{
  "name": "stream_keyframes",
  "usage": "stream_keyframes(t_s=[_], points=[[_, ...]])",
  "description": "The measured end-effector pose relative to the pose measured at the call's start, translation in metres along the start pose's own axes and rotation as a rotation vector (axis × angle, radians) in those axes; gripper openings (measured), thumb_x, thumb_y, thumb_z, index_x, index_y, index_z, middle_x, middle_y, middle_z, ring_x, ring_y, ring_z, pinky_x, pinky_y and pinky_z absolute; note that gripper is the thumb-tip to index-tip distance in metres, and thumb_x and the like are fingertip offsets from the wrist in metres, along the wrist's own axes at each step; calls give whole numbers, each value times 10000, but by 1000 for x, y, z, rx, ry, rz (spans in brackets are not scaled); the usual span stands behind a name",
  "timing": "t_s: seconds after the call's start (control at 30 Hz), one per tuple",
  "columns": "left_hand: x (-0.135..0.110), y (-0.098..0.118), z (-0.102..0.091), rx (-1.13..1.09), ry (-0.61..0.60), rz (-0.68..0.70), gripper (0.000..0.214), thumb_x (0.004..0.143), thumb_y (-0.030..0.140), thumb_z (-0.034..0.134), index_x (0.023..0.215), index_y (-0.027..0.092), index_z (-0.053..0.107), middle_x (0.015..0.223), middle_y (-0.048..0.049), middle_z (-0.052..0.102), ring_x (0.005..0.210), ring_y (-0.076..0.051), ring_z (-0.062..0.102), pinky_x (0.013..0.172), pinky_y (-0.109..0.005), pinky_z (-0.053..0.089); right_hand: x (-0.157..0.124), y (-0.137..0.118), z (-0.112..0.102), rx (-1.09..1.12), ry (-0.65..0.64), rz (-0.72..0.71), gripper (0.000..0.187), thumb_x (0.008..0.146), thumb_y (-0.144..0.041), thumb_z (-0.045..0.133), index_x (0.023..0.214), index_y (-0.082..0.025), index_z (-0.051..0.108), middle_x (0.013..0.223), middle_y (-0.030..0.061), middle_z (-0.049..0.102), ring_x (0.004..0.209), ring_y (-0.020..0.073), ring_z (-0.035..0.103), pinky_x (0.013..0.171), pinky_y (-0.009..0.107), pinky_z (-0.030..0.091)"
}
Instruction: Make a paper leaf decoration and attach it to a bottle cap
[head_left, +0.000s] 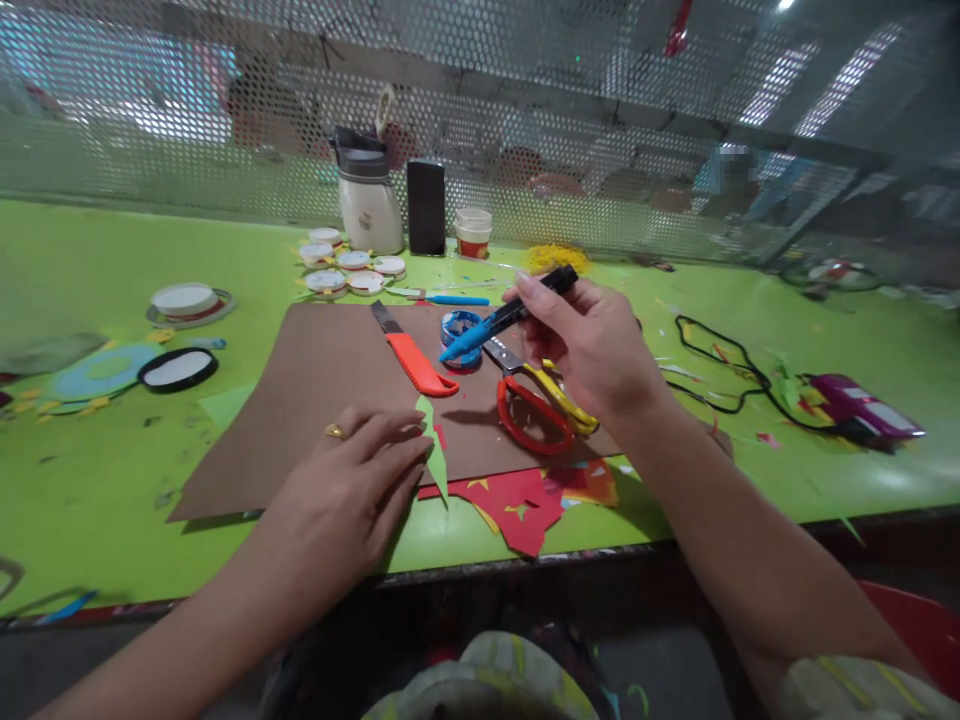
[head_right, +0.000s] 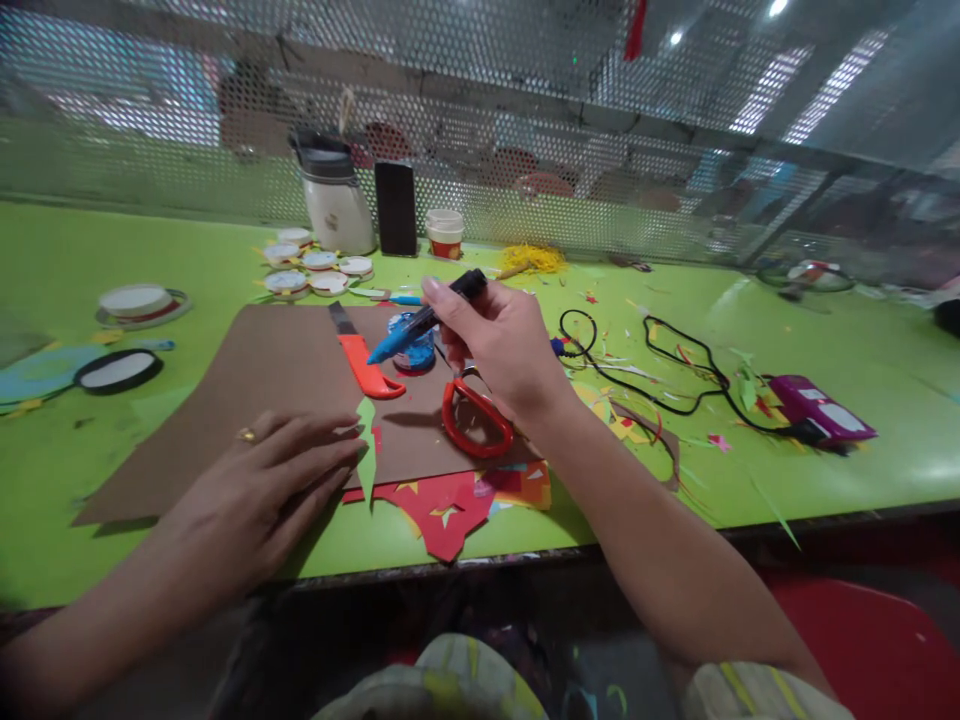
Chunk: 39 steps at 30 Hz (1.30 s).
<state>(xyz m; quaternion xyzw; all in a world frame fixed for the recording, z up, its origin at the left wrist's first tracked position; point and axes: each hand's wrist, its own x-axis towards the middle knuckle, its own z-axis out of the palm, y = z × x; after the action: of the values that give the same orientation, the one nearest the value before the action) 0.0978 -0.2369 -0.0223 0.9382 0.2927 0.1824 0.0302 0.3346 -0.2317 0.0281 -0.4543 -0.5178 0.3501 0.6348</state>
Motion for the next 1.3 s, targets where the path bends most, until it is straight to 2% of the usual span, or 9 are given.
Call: stream_keyframes(t_s=[0.13,0.37,0.57,0.8,1.0,1.3], points=[[-8,3,5,-1,20,39,327,915,254,471,1170,114,621,1169,-121,660,1111,-264,524,963,-437,419,-11,2,2,7,-34,24,236,794,-425,695,744,-197,658,561,-41,516,468,77,456,415,207,397],[-8,7,1,3,61,69,283,897,261,512,1100,130,659,1120,-94,692,1059,-266,555,913,-416,443,-33,5,11,-119,-92,92,161,838,-369,657,843,-210,679,547,-46,521,427,82,463,389,208,366],[-5,2,2,15,121,94,272,900,290,489,1002,164,707,1030,-66,726,974,-266,592,839,-411,471,-34,9,14,-282,-124,76,148,856,-352,634,890,-219,689,563,-43,530,459,94,471,434,222,393],[-11,-3,13,142,171,174,301,909,236,448,1021,140,710,1098,-123,699,1036,-300,562,862,-451,476,-38,10,18,-337,-133,65,100,843,-321,649,868,-239,701,546,-36,550,455,107,498,411,221,375],[-14,-6,19,139,139,117,326,901,301,457,1083,161,689,1165,-127,669,1065,-307,556,854,-449,494,-38,15,19,-303,-149,111,120,843,-336,653,893,-237,699,559,-27,580,432,108,508,394,224,372],[-13,-5,15,120,130,93,324,899,306,458,1066,173,702,1145,-114,682,1041,-295,566,848,-435,495,-37,18,18,-297,-163,98,129,846,-352,649,912,-255,704,580,-17,580,435,120,516,391,234,388]])
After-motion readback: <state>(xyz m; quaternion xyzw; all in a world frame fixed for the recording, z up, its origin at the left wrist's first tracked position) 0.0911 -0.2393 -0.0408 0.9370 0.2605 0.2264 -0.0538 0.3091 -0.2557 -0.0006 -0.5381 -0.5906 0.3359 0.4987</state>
